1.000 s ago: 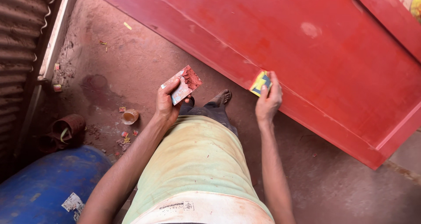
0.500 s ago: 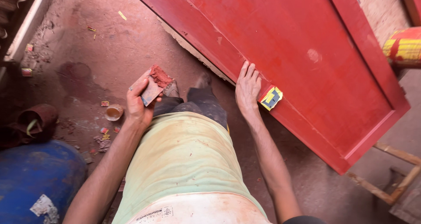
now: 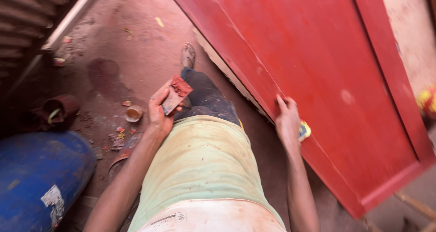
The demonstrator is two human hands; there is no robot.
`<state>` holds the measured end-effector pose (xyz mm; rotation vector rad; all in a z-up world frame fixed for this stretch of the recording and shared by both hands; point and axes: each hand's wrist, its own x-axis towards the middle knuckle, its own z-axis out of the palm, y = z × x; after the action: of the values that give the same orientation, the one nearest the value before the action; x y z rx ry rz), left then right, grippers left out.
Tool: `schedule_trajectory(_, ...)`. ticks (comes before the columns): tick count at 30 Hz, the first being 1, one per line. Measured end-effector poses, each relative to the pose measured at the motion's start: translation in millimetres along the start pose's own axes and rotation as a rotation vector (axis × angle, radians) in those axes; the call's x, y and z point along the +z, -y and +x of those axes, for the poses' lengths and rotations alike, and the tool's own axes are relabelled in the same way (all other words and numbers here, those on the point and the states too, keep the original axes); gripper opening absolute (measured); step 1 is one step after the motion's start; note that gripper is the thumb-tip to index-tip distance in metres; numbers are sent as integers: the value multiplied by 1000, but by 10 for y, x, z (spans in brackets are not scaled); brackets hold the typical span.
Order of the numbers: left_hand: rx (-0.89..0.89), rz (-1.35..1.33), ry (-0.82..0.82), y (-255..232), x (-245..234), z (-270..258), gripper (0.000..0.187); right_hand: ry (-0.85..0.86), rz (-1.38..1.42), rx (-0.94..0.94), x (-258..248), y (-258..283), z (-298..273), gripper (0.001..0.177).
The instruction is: The person sands the surface and edges of a red wooden door using a sanding block. They move around the door to reach different sections, rubbing the block across the flat panels and along the raised frames.
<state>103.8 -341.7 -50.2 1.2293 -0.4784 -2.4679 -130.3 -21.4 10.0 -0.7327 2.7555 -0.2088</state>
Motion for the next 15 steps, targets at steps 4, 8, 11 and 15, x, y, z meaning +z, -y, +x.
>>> schedule_trajectory(4, 37, -41, 13, -270, 43, 130, 41, 30, 288, 93, -144, 217, 297, 32)
schedule_trajectory(8, 65, -48, -14, -546, 108, 317, 39, -55, 431, -148, -123, 904, 903, 39)
schedule_trajectory(11, 77, -36, -67, -702, 174, 419, 38, -152, 72, -425, -35, 1455, 1438, 53)
schedule_trajectory(15, 107, -44, -103, -957, 257, 531, 38, -189, -280, -632, -4, 1780, 1988, 70)
